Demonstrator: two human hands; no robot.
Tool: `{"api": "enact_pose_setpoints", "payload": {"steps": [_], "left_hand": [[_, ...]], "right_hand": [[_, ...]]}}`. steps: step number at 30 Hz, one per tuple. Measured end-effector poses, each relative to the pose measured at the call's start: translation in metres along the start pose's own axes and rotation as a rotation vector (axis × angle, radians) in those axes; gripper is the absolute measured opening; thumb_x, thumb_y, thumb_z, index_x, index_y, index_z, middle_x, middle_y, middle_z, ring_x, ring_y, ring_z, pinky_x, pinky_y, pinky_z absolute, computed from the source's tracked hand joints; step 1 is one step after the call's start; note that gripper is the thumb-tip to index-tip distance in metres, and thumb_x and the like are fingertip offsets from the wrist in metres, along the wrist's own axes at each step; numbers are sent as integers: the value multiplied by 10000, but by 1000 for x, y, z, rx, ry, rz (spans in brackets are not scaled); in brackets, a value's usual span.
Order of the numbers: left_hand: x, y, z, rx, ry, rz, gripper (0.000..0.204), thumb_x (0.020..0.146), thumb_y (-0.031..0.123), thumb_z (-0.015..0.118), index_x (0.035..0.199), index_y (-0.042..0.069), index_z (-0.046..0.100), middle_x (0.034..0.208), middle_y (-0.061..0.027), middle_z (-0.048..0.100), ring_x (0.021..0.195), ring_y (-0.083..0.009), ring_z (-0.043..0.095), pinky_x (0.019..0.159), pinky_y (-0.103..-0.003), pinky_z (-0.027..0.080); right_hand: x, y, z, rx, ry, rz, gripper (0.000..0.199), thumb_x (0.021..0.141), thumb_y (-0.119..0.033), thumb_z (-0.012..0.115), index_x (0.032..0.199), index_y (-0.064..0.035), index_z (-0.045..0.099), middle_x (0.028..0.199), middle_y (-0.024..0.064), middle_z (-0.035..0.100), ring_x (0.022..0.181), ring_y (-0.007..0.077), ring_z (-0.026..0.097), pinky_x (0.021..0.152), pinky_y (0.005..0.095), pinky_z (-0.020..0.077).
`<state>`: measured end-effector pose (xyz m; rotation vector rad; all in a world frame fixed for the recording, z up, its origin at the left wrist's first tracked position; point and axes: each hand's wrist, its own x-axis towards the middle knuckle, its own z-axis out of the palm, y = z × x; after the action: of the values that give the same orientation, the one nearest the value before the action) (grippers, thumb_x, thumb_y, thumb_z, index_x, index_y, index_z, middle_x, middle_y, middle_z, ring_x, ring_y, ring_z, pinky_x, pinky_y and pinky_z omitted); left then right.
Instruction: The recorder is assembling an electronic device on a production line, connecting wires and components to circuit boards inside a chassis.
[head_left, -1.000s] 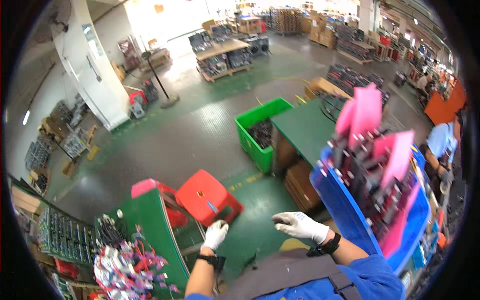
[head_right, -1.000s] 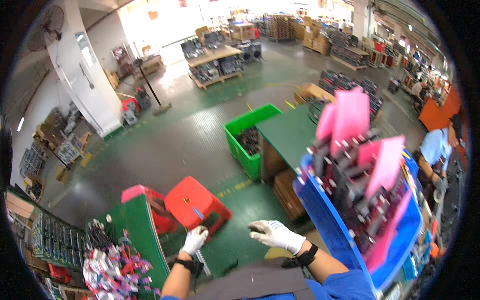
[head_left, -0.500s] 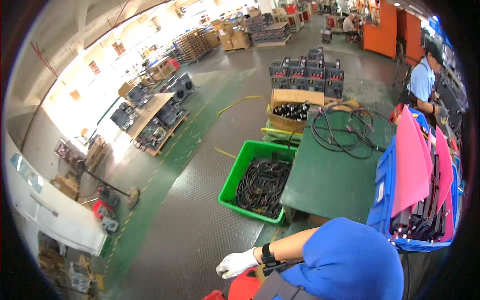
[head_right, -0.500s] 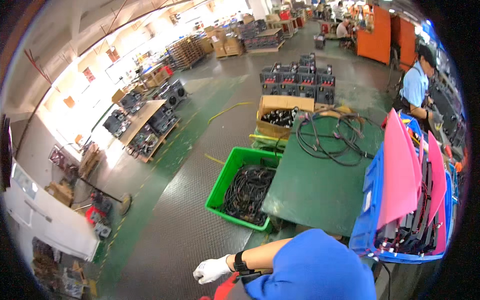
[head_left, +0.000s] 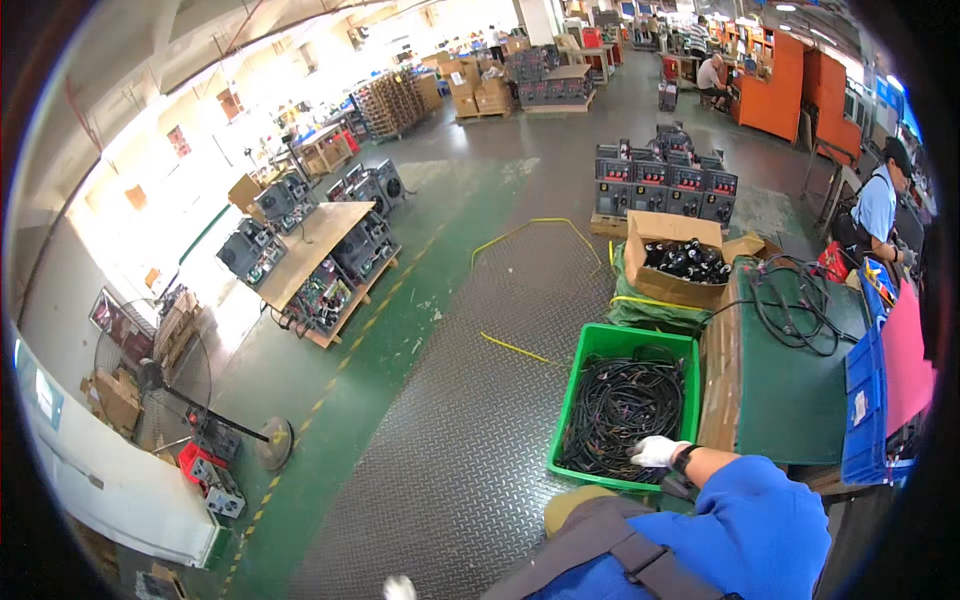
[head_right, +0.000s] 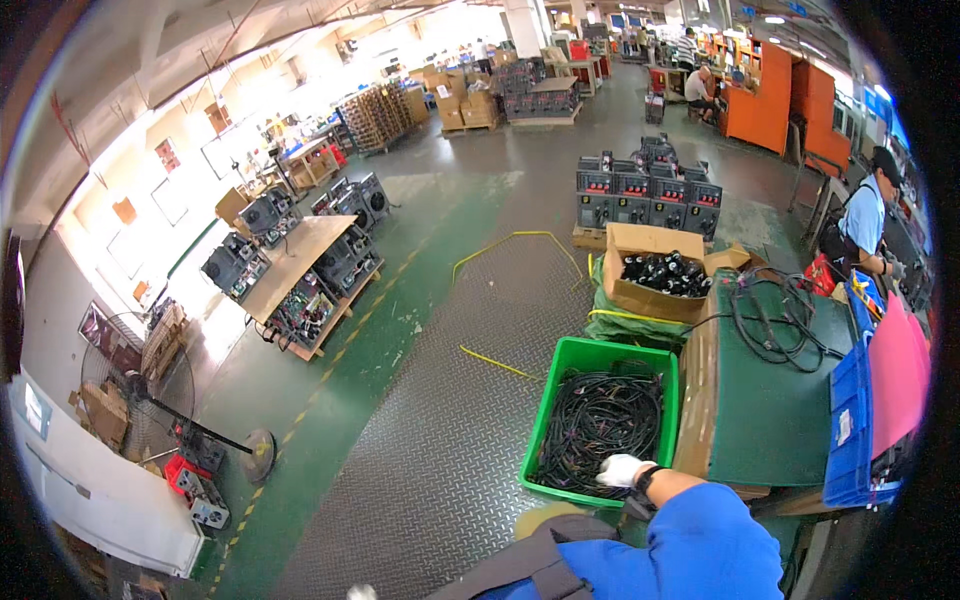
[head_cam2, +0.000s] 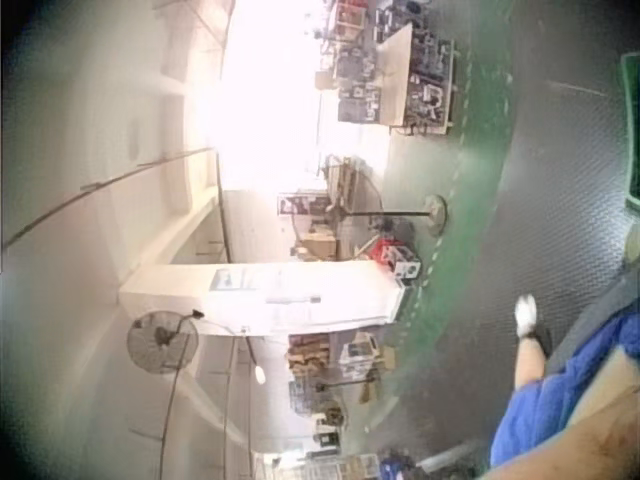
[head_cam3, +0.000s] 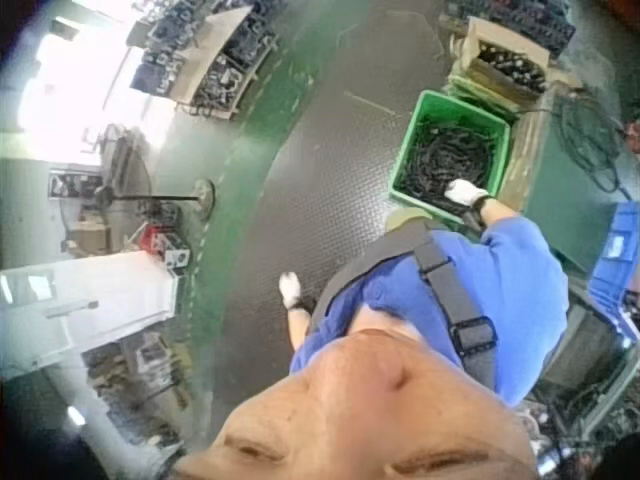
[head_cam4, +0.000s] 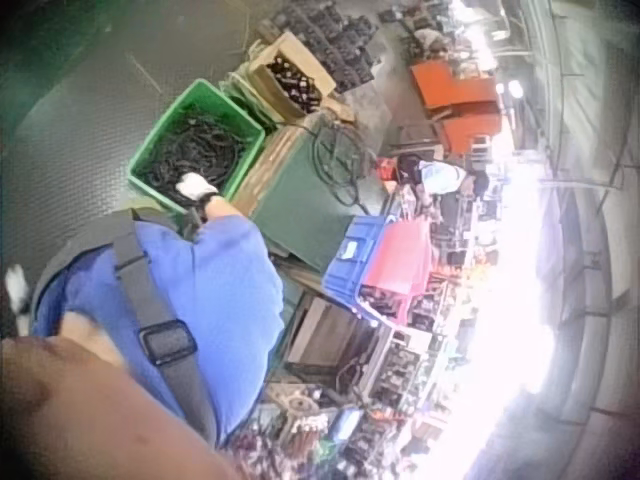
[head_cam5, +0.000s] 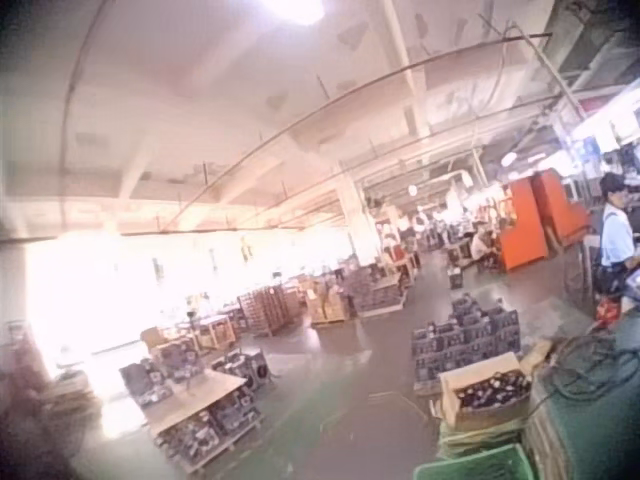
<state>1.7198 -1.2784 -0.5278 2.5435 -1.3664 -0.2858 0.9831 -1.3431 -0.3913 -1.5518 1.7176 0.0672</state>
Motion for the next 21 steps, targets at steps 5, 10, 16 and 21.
{"api": "enact_pose_setpoints", "payload": {"steps": [5,10,16,21], "left_hand": [[225,188,-101,-240,-21,428,276,845,217,616,989,-13,663,914,-226,686,848,-376,666,728,-427,534],[279,355,-168,291,-358,524,396,978,266,511,1256,-10,571,1260,-317,547,1209,-389,518,1029,-407,423],[443,522,-88,241,-469,849,398,972,283,522,1237,-7,579,1176,-280,578,1108,-372,541,958,-413,440],[598,675,17,121,-457,1035,400,966,298,532,1222,-5,585,1105,-249,603,1025,-358,561,899,-419,454]], "right_hand": [[47,10,-11,53,-23,306,465,819,-441,561,1070,-80,714,1095,188,684,1033,351,642,920,430,489],[163,0,-74,147,133,597,413,766,-268,541,1050,-29,722,1162,209,658,1114,342,627,930,424,497],[259,-28,-348,472,834,781,891,772,-331,622,1532,-133,202,1564,260,171,1259,423,495,1050,450,428],[384,-77,-528,607,957,570,804,699,-473,737,1333,-42,496,1426,247,432,1115,391,600,960,457,491]]}}
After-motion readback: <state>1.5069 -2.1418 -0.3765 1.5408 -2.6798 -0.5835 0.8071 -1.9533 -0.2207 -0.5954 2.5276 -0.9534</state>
